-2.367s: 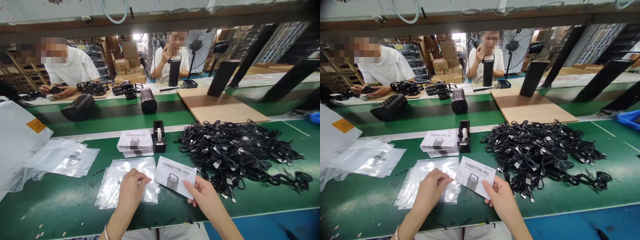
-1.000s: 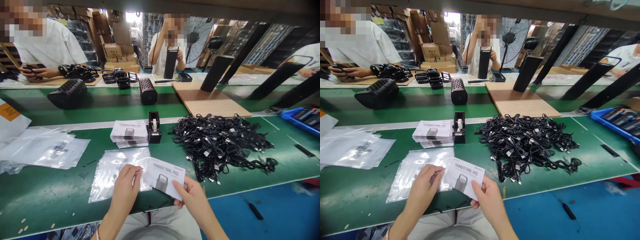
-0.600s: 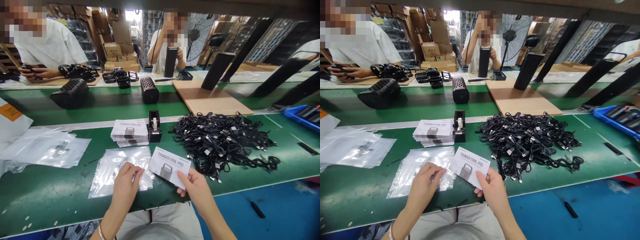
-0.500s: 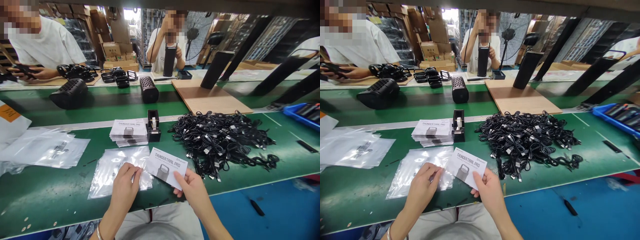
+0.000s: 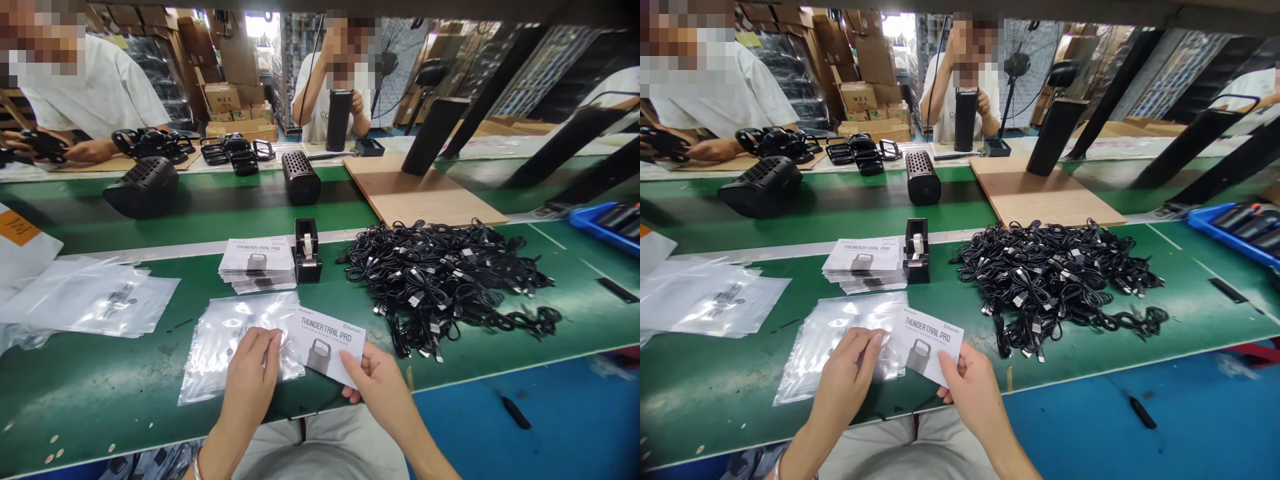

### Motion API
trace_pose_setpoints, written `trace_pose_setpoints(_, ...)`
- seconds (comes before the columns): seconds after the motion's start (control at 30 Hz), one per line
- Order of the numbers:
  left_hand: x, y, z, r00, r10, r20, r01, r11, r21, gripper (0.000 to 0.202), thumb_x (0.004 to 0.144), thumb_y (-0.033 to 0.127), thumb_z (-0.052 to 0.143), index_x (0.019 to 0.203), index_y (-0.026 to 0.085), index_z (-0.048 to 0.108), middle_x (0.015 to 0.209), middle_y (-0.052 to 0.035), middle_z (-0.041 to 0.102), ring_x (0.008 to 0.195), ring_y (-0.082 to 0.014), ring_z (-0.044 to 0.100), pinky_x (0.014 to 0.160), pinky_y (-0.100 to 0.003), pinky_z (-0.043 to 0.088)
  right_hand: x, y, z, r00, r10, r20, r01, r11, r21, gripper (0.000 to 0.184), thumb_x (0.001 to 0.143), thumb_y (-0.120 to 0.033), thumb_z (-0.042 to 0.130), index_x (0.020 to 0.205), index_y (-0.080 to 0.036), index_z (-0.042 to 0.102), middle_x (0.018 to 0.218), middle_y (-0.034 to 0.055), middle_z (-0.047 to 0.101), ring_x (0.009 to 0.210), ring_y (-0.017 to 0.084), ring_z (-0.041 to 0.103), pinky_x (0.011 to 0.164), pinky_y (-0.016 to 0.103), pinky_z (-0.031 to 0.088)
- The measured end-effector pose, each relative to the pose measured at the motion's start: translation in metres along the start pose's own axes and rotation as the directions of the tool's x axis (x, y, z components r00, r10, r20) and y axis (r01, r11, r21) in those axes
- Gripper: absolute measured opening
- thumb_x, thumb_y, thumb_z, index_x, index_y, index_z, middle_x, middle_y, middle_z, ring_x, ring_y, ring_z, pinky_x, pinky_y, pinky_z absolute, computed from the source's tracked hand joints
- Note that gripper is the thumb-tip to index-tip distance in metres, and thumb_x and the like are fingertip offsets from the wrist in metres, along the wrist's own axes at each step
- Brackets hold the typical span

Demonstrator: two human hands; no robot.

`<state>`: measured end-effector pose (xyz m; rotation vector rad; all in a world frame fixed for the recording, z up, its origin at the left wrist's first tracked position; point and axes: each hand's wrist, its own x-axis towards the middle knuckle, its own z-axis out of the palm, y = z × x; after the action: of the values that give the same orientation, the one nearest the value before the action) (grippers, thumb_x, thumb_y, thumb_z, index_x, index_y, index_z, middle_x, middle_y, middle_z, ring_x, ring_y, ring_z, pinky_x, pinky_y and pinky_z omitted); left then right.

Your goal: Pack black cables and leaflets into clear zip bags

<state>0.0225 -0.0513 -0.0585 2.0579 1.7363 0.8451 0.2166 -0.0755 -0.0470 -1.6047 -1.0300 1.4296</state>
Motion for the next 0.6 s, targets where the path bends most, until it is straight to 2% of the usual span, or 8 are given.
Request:
trace_pose_setpoints(0.07,-0.001,-0.001,0.0,1.0,-0.018,-0.013,0.017,1.0,-0.014,0.02,0.088,0.028,0.039,0.092,0.019,0.055,0.084,-0.0042,0.055,0.074,-0.0167,0.056,0.067,-0.03,0.047,-0.001,-0.001,-0.004,0.997,0.035,0.069,-0.034,0.999,-0.01,0.034,0.075,-0.042,0.054,0.089,-0.011,0.059,0.05,-0.0024,0.056,0.038,0.01,0.052,0.035,0.019,0.042)
trace_pose_setpoints(0.13,-0.001,-0.002,0.001,1.0,-0.015,-0.006,0.015,1.0,-0.01,0.017,0.086,0.03,0.042,0.09,0.019,0.054,0.084,-0.0039,0.054,0.071,-0.0162,0.055,0.065,-0.03,0.048,-0.001,-0.001,-0.007,0.986,0.08,0.148,-0.078,0.997,-0.018,0.032,0.076,-0.042,0.053,0.085,-0.012,0.058,0.05,-0.0026,0.056,0.036,0.009,0.05,0.033,0.017,0.039)
trace_pose_setpoints(0.27,-0.001,-0.004,0.004,0.998,0.043,0.045,-0.045,0.997,0.054,0.014,0.083,0.031,0.05,0.084,0.02,0.056,0.085,-0.0038,0.053,0.077,-0.0187,0.056,0.068,-0.032,0.048,0.003,-0.002,-0.011,0.942,0.154,0.299,-0.128,0.986,-0.104,0.03,0.078,-0.04,0.05,0.087,-0.012,0.057,0.047,-0.0027,0.057,0.032,0.007,0.047,0.031,0.015,0.034)
trace_pose_setpoints(0.37,-0.001,-0.005,0.004,0.996,0.078,0.043,-0.082,0.992,0.093,0.014,0.082,0.032,0.051,0.081,0.02,0.058,0.082,-0.0035,0.054,0.076,-0.0193,0.055,0.067,-0.032,0.047,0.005,-0.005,-0.015,0.934,0.122,0.336,-0.078,0.987,-0.141,0.029,0.082,-0.038,0.044,0.087,-0.013,0.057,0.048,-0.0033,0.056,0.034,0.007,0.047,0.032,0.015,0.033)
trace_pose_setpoints(0.47,0.0,-0.006,0.001,0.994,0.097,0.044,-0.101,0.989,0.105,0.016,0.085,0.028,0.046,0.078,0.02,0.058,0.079,-0.003,0.054,0.074,-0.0185,0.055,0.067,-0.032,0.046,0.004,-0.013,-0.023,0.915,0.067,0.398,-0.024,0.993,-0.112,0.028,0.084,-0.034,0.041,0.076,-0.013,0.058,0.05,-0.0024,0.057,0.045,0.007,0.051,0.045,0.017,0.04)
trace_pose_setpoints(0.53,0.001,-0.006,-0.002,0.994,0.093,0.06,-0.098,0.991,0.096,0.017,0.085,0.026,0.045,0.077,0.019,0.058,0.079,-0.0031,0.053,0.075,-0.0187,0.054,0.069,-0.032,0.045,0.003,-0.018,-0.026,0.894,0.064,0.443,-0.037,0.997,-0.068,0.027,0.083,-0.033,0.044,0.074,-0.013,0.059,0.054,-0.0011,0.059,0.05,0.008,0.054,0.051,0.019,0.042)
trace_pose_setpoints(0.6,0.003,-0.006,-0.005,0.994,0.079,0.08,-0.084,0.995,0.059,0.017,0.085,0.026,0.044,0.076,0.02,0.057,0.08,-0.0031,0.053,0.076,-0.0188,0.054,0.07,-0.032,0.044,0.006,-0.02,-0.024,0.896,0.068,0.44,-0.069,0.998,-0.014,0.025,0.079,-0.036,0.05,0.076,-0.013,0.059,0.056,-0.0005,0.061,0.048,0.008,0.054,0.05,0.019,0.042)
